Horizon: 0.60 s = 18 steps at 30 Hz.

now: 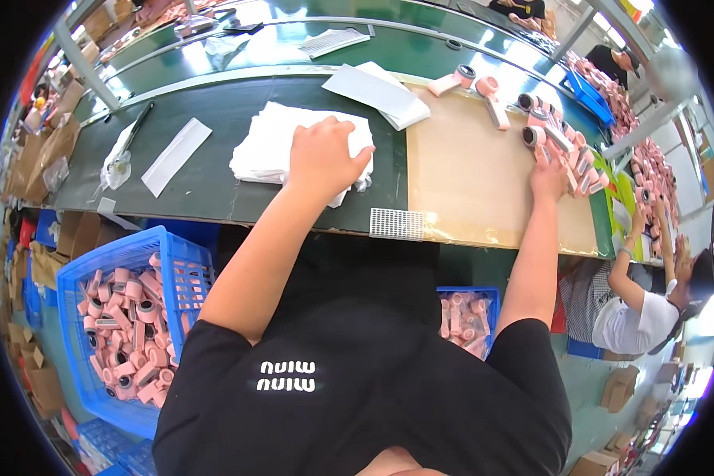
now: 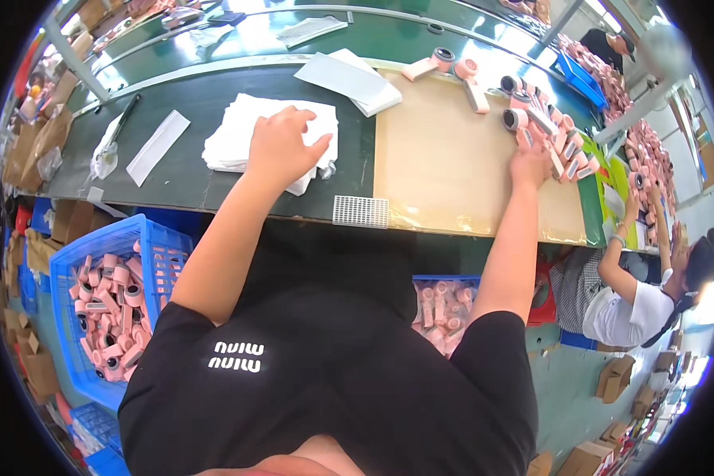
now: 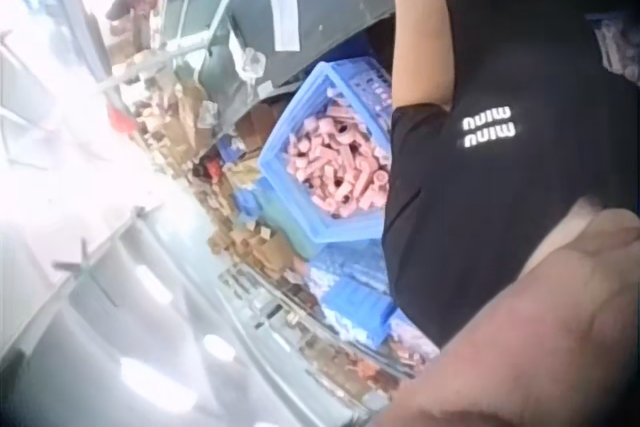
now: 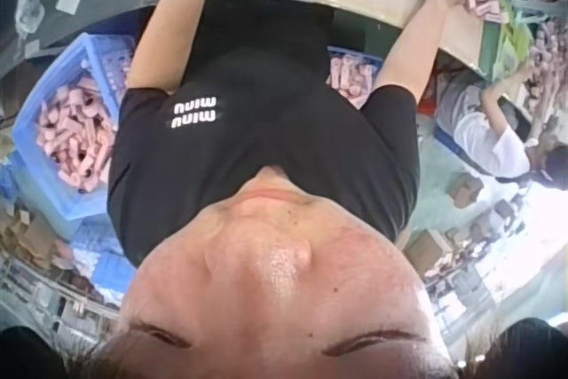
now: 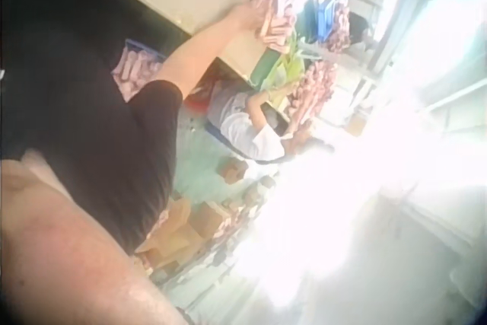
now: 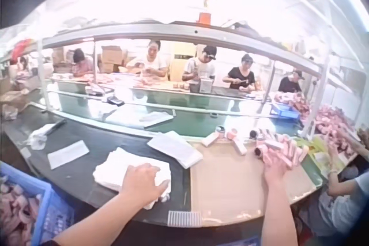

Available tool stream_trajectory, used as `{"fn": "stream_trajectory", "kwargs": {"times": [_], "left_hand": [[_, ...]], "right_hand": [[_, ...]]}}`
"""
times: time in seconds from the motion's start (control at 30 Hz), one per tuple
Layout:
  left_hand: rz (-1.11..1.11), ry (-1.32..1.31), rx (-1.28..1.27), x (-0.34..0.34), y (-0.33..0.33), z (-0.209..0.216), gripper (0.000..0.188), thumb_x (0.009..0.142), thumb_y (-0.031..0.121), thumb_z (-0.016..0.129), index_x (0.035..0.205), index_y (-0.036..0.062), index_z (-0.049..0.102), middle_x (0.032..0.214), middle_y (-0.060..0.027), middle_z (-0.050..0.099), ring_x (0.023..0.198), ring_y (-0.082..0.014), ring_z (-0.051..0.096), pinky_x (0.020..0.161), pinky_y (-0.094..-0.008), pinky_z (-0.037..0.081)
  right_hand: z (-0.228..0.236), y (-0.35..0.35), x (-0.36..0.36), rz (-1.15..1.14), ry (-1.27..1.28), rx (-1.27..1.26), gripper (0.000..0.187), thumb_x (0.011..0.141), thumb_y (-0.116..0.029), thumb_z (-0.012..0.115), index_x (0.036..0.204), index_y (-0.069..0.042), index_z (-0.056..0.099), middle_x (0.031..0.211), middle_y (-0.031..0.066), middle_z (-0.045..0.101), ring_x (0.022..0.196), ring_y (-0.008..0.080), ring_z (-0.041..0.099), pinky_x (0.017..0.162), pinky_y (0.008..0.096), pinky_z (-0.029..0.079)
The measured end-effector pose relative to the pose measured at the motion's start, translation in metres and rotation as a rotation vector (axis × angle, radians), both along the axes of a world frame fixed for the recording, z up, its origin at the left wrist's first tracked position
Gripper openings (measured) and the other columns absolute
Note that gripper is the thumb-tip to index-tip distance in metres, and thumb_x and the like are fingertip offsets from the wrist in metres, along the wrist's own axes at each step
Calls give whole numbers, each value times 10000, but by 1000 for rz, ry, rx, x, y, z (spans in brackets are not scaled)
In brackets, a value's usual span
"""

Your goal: Place small plastic consumer goods into individual plastic bags at an assembly line station.

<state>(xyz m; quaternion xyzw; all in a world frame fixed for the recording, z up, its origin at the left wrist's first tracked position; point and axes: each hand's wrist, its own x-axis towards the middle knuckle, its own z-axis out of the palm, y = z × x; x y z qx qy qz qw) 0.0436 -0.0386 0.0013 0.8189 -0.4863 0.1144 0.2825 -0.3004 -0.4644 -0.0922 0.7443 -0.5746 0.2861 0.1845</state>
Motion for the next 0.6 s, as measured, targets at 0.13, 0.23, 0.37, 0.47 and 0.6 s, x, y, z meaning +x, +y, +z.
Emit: {"fn": "stream_trajectory", "kwargs": {"times": [0.13,0.23,0.37,0.47,0.6], "left_hand": [[-6,-54,219,-3,-4,5,297,893,383,783,1004,112,838,929,-69,762,911,-268,725,950,-460,456],[-24,12,404,0,-4,8,210,932,301,734,983,118,822,940,-88,761,936,-287,721,950,-461,447],[-78,23,160,8,2,1,133,998,199,660,966,105,748,993,-74,735,1011,-273,710,954,-472,434],[-26,68,-15,9,2,-3,112,1007,195,661,984,104,723,1006,-72,727,1008,-277,708,938,-481,429],[-35,98,-50,8,4,-4,109,995,193,678,954,113,740,988,-53,729,956,-271,705,934,-471,422]], "right_hand": [[-5,-6,-8,168,-151,94,447,990,-365,701,1232,10,681,1249,267,694,1170,504,652,1051,573,506],[-5,-10,-17,248,-252,167,412,999,-362,687,1136,27,695,1216,303,699,1174,504,647,1040,544,513],[-6,-18,-16,229,-284,221,436,1003,-345,679,1204,42,688,1266,327,686,1206,502,643,1042,539,508],[-6,-18,-16,266,-276,47,420,1004,-358,678,1156,31,717,1151,319,729,1123,515,671,1004,544,515],[3,-7,-22,373,-429,128,434,1021,-333,677,1238,39,729,1118,259,764,1095,430,715,970,476,546]]}}
